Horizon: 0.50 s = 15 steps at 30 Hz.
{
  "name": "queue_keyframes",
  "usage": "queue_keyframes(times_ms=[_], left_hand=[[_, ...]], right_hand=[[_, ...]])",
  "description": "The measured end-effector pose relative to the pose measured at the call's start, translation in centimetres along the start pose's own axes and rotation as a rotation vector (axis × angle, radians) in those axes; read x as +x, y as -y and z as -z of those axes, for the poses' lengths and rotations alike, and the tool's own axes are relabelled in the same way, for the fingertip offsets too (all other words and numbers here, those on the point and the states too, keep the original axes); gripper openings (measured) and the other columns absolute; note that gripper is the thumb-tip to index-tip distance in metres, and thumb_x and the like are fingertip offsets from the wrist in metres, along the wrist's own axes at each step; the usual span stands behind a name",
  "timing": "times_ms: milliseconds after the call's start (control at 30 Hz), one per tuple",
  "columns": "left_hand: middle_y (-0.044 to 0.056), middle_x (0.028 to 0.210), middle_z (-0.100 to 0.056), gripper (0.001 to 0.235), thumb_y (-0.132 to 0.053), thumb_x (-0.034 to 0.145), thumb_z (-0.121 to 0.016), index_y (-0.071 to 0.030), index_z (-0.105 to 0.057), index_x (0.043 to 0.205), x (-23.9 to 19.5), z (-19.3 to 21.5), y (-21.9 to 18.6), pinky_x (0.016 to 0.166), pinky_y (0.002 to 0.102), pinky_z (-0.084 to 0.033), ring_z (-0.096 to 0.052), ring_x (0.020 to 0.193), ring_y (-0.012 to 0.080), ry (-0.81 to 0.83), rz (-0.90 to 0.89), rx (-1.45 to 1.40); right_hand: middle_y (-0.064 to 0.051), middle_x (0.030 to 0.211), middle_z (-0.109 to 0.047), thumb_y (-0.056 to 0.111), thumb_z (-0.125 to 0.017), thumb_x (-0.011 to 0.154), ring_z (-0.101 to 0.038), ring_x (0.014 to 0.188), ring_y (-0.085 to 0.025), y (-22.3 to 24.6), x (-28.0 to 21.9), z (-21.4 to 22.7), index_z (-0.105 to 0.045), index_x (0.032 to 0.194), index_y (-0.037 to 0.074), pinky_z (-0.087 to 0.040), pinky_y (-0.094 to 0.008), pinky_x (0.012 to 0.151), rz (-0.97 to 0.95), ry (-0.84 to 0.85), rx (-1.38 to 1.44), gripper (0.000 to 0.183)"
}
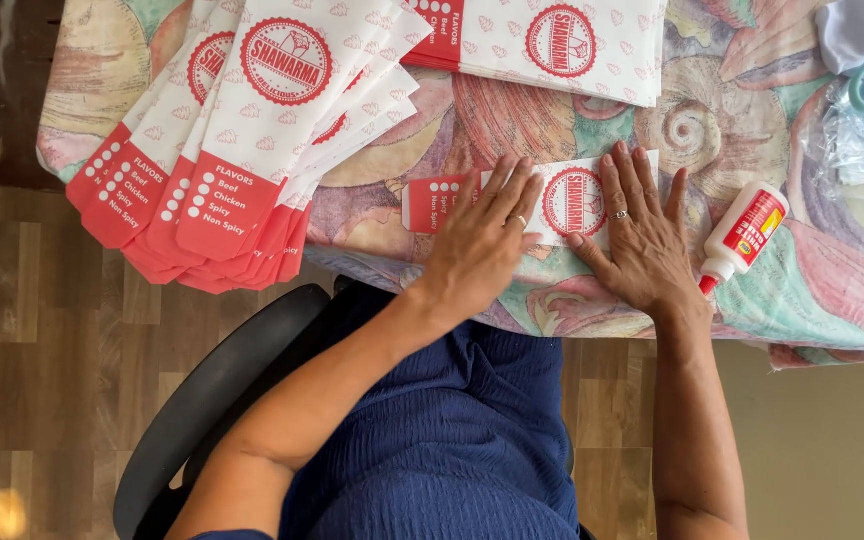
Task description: Folding and gluing paper bag templates to assemble them for use.
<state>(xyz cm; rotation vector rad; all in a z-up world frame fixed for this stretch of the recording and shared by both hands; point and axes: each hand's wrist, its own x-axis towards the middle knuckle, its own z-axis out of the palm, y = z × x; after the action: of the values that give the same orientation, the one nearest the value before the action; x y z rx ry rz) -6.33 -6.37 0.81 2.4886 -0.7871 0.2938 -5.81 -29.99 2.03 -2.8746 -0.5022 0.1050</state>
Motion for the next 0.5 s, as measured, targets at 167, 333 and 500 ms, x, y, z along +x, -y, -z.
queue_keyframes(times_ms=[167,333,500], left_hand=[[0.023,0.171,-0.011,0.092,-0.065,0.103,-0.042,0.002,-0.022,0.162,-1.4,0.2,0.6,0.126,0.059,-0.002,-0.004,0.158,0.0386,0.17,0.304,0.159],[0.033,0.168,-0.011,0.11,-0.077,0.097,-0.039,0.01,-0.018,0.161,-2.5,0.8,1.0,0.127,0.056,0.001,-0.004,0.158,0.044,0.091,0.356,0.239],[0.04,0.164,-0.005,0.118,-0.109,0.085,-0.039,-0.029,-0.011,0.167,-3.3,1.2,1.8,0.128,0.066,-0.018,-0.011,0.154,0.0605,0.134,0.174,0.374]], right_hand=[[-0.015,0.175,-0.012,0.082,-0.035,0.092,-0.004,0.161,-0.028,0.2,-0.3,0.5,-0.014,0.167,0.01,0.02,-0.059,0.12,-0.036,-0.013,0.022,0.106],[-0.015,0.175,-0.011,0.097,-0.019,0.086,-0.003,0.16,-0.032,0.5,-0.6,1.1,-0.014,0.168,0.01,0.021,-0.058,0.12,-0.102,-0.023,-0.016,0.119],[-0.041,0.16,-0.042,0.067,-0.039,0.116,-0.009,0.157,-0.051,-1.2,-0.1,0.6,-0.054,0.151,-0.012,0.013,-0.062,0.12,-0.182,-0.324,-0.165,0.088]])
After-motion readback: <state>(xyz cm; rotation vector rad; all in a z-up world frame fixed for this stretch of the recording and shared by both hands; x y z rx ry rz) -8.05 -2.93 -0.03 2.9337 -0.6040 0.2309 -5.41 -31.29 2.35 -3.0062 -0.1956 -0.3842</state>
